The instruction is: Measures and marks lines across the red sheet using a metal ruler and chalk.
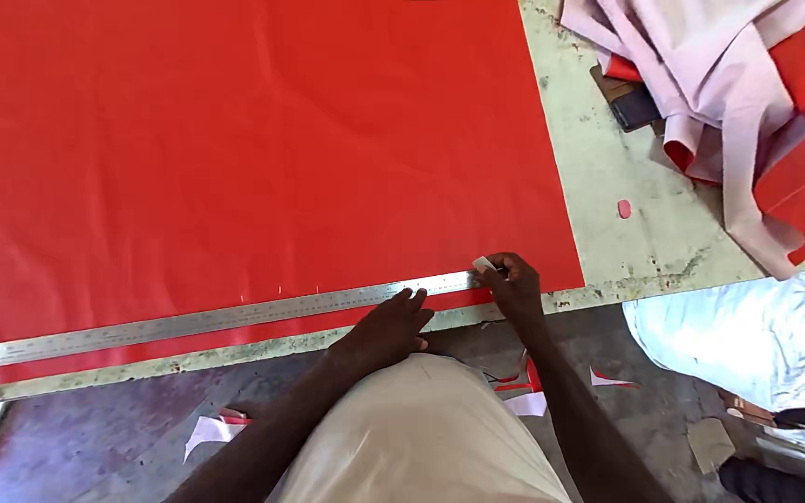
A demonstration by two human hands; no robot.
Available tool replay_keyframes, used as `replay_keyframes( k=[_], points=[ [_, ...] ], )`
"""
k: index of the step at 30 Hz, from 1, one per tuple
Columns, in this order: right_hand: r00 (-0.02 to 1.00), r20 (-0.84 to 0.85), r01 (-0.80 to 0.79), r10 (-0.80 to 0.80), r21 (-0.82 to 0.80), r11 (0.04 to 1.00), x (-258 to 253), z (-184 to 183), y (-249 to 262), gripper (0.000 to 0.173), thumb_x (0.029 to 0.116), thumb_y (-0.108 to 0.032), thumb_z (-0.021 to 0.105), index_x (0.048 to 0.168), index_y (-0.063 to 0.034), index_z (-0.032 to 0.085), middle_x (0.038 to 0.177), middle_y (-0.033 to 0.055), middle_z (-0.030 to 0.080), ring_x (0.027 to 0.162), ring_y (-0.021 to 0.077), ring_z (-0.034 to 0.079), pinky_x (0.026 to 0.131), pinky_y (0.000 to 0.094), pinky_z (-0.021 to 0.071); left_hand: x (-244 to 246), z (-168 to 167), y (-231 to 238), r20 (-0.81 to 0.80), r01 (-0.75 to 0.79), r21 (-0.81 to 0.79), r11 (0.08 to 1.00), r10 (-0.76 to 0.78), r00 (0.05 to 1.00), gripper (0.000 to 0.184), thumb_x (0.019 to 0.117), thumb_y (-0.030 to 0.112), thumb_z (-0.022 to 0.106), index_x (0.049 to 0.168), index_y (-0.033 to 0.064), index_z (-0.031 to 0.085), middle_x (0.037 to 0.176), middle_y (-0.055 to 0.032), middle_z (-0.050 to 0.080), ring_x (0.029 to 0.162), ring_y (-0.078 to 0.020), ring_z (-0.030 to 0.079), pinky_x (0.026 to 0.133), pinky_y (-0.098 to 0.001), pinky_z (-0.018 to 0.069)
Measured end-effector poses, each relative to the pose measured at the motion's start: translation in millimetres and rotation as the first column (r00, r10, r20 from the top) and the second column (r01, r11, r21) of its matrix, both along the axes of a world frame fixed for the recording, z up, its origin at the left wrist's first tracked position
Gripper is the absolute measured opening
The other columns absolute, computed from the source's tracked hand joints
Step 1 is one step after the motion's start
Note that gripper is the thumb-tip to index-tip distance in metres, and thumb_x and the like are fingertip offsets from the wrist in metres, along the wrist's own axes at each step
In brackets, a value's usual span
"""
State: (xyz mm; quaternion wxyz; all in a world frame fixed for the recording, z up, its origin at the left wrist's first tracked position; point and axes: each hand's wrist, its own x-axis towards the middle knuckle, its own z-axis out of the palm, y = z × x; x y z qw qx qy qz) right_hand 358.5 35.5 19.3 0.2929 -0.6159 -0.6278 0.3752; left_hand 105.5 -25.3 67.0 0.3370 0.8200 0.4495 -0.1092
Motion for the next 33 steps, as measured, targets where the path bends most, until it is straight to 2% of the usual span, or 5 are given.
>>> replay_keyframes(
  k=[2,5,12,20,33],
  points=[
    [0.998,0.052,-0.041,0.044,-0.055,0.998,-3.5,1.9,9.5,0.017,0.0954,-0.020,0.069,0.104,-0.0061,0.073,0.088,0.0073,0.072,0.076,0.0175,0.069,0.072,0.0416,0.0597,1.5,0.7,0.2,-0.011,-0.004,-0.011,1.000,0.004,1.000,0.050,0.1024,0.039,0.062,0.144,0.0109,0.058,0.164,-0.0142,0.035,0.151,-0.0361,0.033,0.120,-0.0483,0.0354],
    [0.984,0.123,-0.108,0.125,-0.139,0.984,-10.4,5.2,17.0,0.019,0.0927,-0.017,0.072,0.109,-0.0072,0.074,0.088,0.0080,0.073,0.077,0.0202,0.069,0.074,0.0466,0.0588,2.1,-0.4,0.6,-0.019,-0.003,-0.017,1.000,0.002,1.000,0.051,0.1028,0.040,0.061,0.145,0.0116,0.057,0.165,-0.0138,0.034,0.152,-0.0363,0.032,0.121,-0.0492,0.0344],
    [0.961,0.178,-0.196,0.213,-0.112,0.974,-20.8,5.3,22.7,0.015,0.0928,-0.016,0.071,0.104,-0.0066,0.076,0.087,0.0078,0.073,0.077,0.0197,0.069,0.074,0.0456,0.0590,2.9,-0.1,1.5,-0.032,0.000,-0.017,1.000,-0.001,0.999,0.051,0.1016,0.041,0.062,0.144,0.0121,0.058,0.164,-0.0138,0.036,0.150,-0.0374,0.035,0.118,-0.0507,0.0373],
    [0.897,0.306,-0.313,0.320,-0.071,0.947,-32.3,7.9,36.1,0.014,0.0922,-0.017,0.068,0.096,-0.0065,0.076,0.086,0.0100,0.071,0.081,0.0262,0.069,0.075,0.0524,0.0567,3.7,2.5,3.2,-0.049,0.008,-0.035,0.999,-0.010,0.999,0.051,0.1019,0.041,0.062,0.144,0.0122,0.057,0.164,-0.0139,0.035,0.150,-0.0384,0.035,0.118,-0.0516,0.0378],
    [0.865,0.372,-0.340,0.338,-0.061,0.938,-37.9,7.7,41.0,0.014,0.0924,-0.016,0.065,0.093,-0.0049,0.074,0.082,0.0115,0.070,0.077,0.0285,0.068,0.070,0.0530,0.0551,1.3,5.4,5.8,-0.009,-0.010,-0.051,0.999,0.009,1.000,0.048,0.1019,0.038,0.063,0.141,0.0109,0.060,0.162,-0.0137,0.040,0.148,-0.0373,0.037,0.116,-0.0530,0.0396]
  ],
)
